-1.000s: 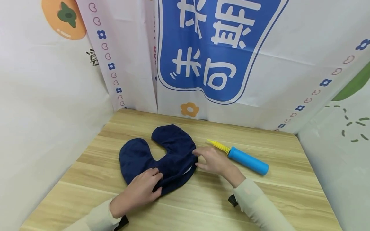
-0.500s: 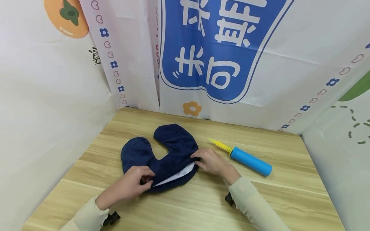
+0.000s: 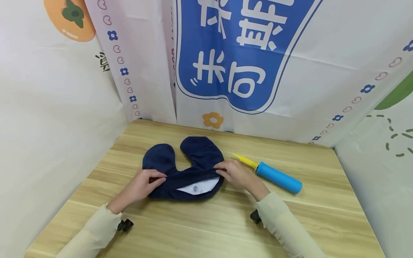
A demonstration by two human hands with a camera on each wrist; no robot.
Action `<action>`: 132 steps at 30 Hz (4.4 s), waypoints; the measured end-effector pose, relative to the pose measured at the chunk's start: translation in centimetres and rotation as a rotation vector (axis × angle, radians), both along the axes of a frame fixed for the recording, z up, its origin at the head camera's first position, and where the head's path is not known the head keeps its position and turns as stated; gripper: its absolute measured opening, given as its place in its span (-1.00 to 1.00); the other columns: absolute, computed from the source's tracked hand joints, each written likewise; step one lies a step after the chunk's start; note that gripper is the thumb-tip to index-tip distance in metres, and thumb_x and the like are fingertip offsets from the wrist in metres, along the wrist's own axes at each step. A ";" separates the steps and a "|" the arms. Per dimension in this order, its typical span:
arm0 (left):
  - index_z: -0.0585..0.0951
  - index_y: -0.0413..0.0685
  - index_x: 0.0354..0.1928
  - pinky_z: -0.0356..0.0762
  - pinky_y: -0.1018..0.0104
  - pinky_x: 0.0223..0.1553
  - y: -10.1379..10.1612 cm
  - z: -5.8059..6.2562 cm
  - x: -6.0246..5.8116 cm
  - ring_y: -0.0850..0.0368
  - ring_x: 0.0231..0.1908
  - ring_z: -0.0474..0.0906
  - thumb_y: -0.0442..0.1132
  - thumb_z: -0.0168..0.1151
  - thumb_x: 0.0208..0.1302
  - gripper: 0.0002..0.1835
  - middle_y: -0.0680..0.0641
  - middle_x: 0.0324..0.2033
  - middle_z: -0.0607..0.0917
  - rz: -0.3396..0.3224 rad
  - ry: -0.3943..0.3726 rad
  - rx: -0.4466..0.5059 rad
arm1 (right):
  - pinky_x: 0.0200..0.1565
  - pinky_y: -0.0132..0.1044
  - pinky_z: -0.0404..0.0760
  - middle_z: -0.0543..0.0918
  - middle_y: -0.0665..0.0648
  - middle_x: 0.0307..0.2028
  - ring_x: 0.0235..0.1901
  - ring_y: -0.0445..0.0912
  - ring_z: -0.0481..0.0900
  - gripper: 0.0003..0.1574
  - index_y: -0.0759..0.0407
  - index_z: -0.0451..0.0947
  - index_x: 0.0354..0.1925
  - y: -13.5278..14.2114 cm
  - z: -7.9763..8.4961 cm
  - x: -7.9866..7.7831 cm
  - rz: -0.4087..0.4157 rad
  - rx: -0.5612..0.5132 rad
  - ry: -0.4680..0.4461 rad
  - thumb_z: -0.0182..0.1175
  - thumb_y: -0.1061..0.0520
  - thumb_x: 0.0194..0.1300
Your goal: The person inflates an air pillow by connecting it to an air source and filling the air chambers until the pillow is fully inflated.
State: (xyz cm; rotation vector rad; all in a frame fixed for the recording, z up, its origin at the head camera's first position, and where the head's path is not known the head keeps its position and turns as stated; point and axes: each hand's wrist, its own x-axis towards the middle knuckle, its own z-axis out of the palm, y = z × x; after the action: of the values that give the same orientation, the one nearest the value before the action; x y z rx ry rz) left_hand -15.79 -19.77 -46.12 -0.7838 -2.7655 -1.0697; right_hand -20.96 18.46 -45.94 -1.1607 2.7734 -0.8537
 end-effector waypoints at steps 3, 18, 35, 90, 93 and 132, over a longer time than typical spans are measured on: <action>0.84 -0.10 -0.19 0.63 0.43 -0.32 0.6 0.2 -0.6 0.29 -0.35 0.66 -0.35 0.43 0.35 -0.92 0.03 -0.34 0.81 0.021 0.091 -0.081 | -0.07 -0.27 0.76 0.83 0.07 0.00 -0.07 -0.12 0.78 -0.70 0.11 0.74 0.14 -0.4 -0.1 -0.3 -0.076 -0.021 -0.077 0.22 0.10 0.58; 0.76 -0.09 0.01 0.68 0.34 -0.13 8.4 2.6 -0.8 0.17 -0.18 0.68 -0.29 0.45 0.35 -0.78 -0.02 -0.11 0.74 -0.288 0.134 -0.166 | -0.23 -0.32 0.71 0.85 -0.02 -0.27 -0.31 -0.24 0.74 -0.90 0.06 0.78 -0.15 -2.6 -0.7 -1.5 -0.272 -0.020 -0.120 0.38 0.08 0.44; 0.74 0.05 0.05 0.66 0.37 -0.03 8.6 0.2 -2.4 0.26 -0.10 0.61 -0.10 0.44 0.37 -0.74 0.09 -0.06 0.69 -0.367 0.032 -0.255 | 0.13 0.05 0.74 0.77 0.26 0.14 0.14 0.15 0.75 -0.50 0.28 0.62 0.28 6.3 2.7 2.9 -0.184 0.134 0.079 0.37 0.16 0.44; 0.84 0.00 -0.06 0.67 0.43 -0.09 8.4 -0.9 -4.7 0.27 -0.15 0.71 -0.23 0.43 0.40 -0.86 0.05 -0.16 0.82 -0.431 -0.047 -0.093 | -0.12 0.25 0.72 0.76 0.34 0.09 -0.03 0.26 0.72 -0.13 0.31 0.58 0.29 14.6 3.2 6.6 -0.291 0.116 0.396 0.61 0.25 -0.03; 0.84 0.00 -0.06 0.67 0.42 -0.10 8.7 -0.8 -5.1 0.25 -0.15 0.72 -0.23 0.44 0.38 -0.85 0.04 -0.16 0.83 -0.405 -0.051 -0.092 | -0.14 0.25 0.74 0.76 0.34 0.08 -0.04 0.25 0.73 -0.15 0.31 0.59 0.27 13.8 4.7 7.2 -0.287 0.128 0.403 0.61 0.24 -0.02; 0.82 -0.11 -0.10 0.60 0.42 -0.21 11.6 0.8 -7.3 0.23 -0.29 0.58 -0.28 0.40 0.40 -0.88 -0.03 -0.25 0.72 -0.202 -0.019 -0.109 | -0.11 -0.02 0.81 0.79 0.06 0.07 -0.10 -0.05 0.74 -0.29 0.16 0.65 0.23 4.8 17.0 12.1 -0.041 0.294 0.492 0.56 0.02 0.12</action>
State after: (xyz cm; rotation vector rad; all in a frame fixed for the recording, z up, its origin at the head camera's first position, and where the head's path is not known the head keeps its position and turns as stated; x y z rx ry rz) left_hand -23.05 -8.19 -45.33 -1.0921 -2.8291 -0.9655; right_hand -8.88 23.26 -28.97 -1.4142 3.1550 -0.1515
